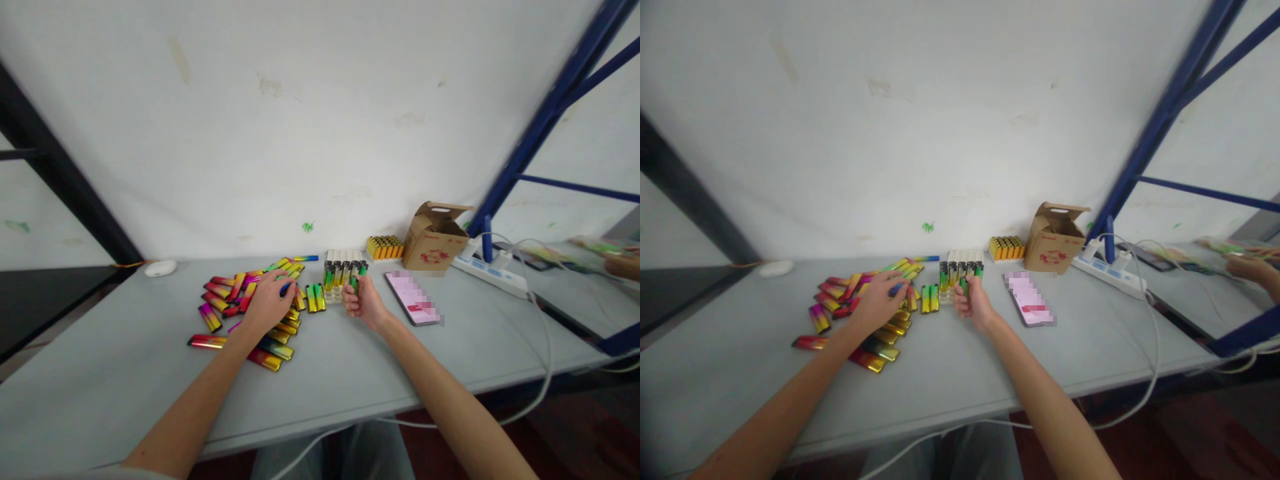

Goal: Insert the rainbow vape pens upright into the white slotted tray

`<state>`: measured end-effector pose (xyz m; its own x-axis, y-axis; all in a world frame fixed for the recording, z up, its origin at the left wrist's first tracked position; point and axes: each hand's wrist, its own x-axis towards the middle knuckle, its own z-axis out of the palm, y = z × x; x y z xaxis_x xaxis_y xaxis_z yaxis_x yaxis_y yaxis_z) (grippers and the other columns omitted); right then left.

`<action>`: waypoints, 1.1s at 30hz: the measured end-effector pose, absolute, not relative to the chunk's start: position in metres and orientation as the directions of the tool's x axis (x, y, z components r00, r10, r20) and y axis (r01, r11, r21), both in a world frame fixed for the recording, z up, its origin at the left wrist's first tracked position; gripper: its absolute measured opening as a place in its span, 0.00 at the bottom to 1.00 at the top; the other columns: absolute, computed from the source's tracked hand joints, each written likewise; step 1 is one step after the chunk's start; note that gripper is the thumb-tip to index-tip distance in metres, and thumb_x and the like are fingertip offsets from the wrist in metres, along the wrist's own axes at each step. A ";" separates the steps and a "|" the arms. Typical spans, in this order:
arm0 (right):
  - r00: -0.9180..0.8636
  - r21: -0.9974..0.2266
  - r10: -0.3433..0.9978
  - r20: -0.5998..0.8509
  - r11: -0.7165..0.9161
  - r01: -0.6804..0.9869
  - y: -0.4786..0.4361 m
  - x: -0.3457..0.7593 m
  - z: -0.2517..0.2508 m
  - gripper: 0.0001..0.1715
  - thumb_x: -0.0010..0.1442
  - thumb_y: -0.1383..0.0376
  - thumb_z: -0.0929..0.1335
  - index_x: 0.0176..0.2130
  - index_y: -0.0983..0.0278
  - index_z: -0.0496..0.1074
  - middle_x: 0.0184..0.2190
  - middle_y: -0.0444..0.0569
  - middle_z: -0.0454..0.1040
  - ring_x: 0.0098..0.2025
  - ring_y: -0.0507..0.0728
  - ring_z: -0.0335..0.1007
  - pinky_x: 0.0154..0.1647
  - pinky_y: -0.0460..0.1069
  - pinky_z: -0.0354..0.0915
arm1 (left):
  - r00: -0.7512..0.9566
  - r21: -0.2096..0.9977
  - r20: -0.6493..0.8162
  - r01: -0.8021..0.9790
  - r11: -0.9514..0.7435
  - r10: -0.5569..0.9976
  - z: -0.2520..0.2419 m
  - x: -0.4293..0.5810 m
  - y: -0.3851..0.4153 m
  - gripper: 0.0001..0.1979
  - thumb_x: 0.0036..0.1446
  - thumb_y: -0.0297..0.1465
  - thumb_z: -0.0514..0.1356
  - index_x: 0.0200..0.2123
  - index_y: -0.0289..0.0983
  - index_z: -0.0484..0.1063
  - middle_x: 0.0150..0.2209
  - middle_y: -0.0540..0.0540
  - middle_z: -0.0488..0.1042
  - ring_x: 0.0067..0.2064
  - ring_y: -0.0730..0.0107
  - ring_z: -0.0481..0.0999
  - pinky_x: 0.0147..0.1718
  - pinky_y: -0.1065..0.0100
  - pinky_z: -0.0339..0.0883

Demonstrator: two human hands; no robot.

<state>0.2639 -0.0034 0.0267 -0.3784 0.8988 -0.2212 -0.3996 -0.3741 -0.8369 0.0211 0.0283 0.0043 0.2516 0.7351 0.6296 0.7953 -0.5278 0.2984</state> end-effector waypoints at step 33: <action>-0.407 -0.851 0.896 -0.179 -0.348 -0.392 -0.004 0.261 0.026 0.19 0.54 0.49 0.60 0.26 0.61 0.54 0.18 0.35 0.49 0.17 0.46 0.40 0.16 0.42 0.38 | 0.253 0.298 0.635 0.791 -0.534 0.730 0.005 0.021 0.027 0.15 0.62 0.36 0.52 0.37 0.37 0.77 0.44 0.39 0.75 0.50 0.56 0.73 0.54 0.51 0.65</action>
<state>0.2612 -0.0042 0.0259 -0.4066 0.8959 -0.1791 -0.3922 -0.3482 -0.8514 0.0206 0.0273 0.0046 0.2531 0.7297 0.6352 0.7914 -0.5338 0.2979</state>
